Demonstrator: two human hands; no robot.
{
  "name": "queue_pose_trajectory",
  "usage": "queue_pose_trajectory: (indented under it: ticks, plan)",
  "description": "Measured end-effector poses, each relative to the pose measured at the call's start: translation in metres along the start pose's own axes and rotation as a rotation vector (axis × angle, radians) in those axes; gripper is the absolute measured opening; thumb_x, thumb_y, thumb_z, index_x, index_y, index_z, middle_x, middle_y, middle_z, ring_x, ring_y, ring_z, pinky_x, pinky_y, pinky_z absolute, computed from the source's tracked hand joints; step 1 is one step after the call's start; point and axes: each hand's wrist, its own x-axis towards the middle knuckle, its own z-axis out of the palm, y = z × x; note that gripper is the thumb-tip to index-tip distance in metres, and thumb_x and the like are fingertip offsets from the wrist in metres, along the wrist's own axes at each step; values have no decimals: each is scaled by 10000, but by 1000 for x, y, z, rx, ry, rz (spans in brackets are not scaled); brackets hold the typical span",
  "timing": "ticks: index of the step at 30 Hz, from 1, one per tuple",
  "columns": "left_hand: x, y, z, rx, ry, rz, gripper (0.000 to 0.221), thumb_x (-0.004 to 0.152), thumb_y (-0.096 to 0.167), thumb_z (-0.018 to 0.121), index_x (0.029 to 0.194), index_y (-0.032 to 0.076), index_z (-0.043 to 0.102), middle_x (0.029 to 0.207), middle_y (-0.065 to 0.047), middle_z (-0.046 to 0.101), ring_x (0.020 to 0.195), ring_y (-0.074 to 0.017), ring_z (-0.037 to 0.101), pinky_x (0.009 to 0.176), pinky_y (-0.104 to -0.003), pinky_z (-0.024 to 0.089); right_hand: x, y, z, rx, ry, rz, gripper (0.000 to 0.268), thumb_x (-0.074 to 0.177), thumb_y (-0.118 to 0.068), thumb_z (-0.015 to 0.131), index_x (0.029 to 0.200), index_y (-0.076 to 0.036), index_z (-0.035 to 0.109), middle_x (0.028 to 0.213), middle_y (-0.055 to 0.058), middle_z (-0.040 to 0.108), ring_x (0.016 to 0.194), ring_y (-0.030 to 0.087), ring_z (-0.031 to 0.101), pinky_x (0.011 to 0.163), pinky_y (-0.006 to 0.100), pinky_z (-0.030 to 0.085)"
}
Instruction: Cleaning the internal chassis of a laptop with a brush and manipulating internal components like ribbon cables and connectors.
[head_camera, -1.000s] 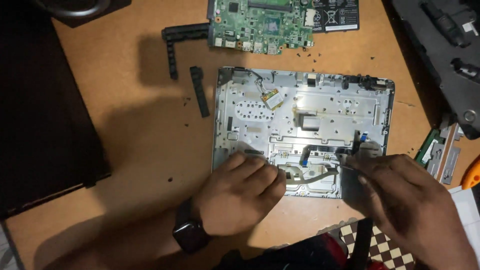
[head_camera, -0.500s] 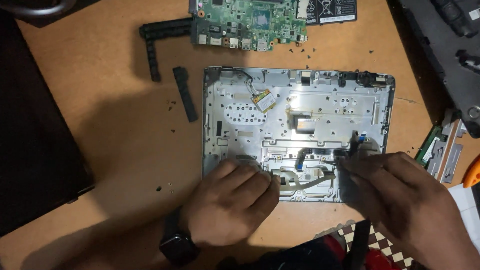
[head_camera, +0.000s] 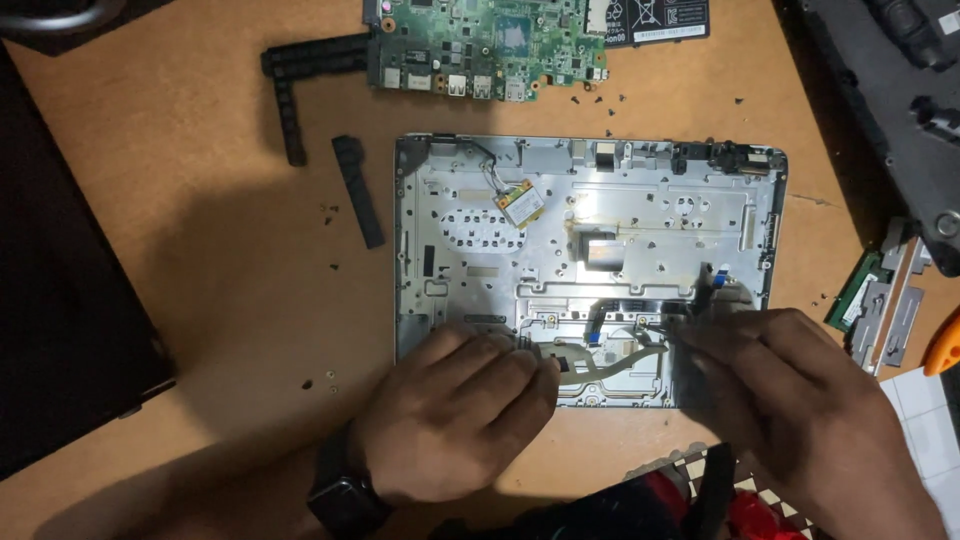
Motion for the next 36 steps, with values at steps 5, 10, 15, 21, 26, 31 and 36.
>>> queue_pose_trajectory:
  ticks: [5, 10, 15, 21, 26, 31, 36]
  plan:
    - [1, 0, 0, -21, 12, -10, 73, 1039, 9, 635, 995, -3, 692, 933, -120, 666, 841, -270, 672, 754, -392, 513, -1, -11, 4, 69, -2, 120, 327, 955, -155, 580, 1260, -93, 679, 1251, 131, 649, 1113, 316, 690, 942, 406, 533]
    - [3, 1, -2, -7, -2, -6, 172, 1059, 24, 539, 991, -7, 694, 925, -123, 653, 868, -267, 661, 808, -400, 543, -5, -18, 13, 121, 67, 182, 320, 933, -127, 634, 1243, -58, 673, 1218, 130, 685, 1074, 279, 720, 865, 388, 536]
    - [3, 1, -2, -18, -9, 0, 180, 1063, 30, 536, 998, -14, 698, 936, -132, 671, 871, -273, 666, 796, -398, 535, 0, -16, 16, 208, 132, 113, 243, 961, -63, 581, 1181, -23, 676, 1156, 130, 682, 1055, 250, 715, 942, 328, 537]
    - [3, 2, -3, -8, -7, 0, 143, 1067, 56, 603, 989, -8, 704, 927, -132, 668, 869, -277, 674, 780, -411, 550, -2, -24, 19, 250, 189, 162, 267, 967, 17, 526, 1169, -12, 698, 1143, 139, 684, 1054, 261, 706, 954, 334, 533]
    - [1, 4, -2, -27, -17, -13, 177, 1081, 72, 559, 999, -9, 693, 947, -144, 673, 897, -284, 680, 788, -424, 548, -3, -29, 18, 232, 203, 181, 271, 979, 1, 538, 1199, -18, 694, 1156, 152, 666, 1049, 274, 693, 928, 340, 517]
    - [-16, 2, 14, 50, -96, -172, 447, 999, 331, 733, 1347, 63, 648, 1068, -90, 672, 832, -286, 562, 671, -452, 433, -7, -28, 21, 215, 233, 176, 236, 988, -23, 552, 1168, 4, 701, 1139, 170, 651, 1052, 288, 685, 926, 350, 514]
    - [-12, 0, 17, -26, -98, -278, 388, 998, 252, 684, 1319, 36, 649, 1205, -136, 689, 1059, -323, 626, 896, -498, 504, -7, -26, 19, 192, 220, 142, 250, 973, -20, 583, 1195, 5, 693, 1150, 181, 661, 1048, 302, 679, 916, 363, 518]
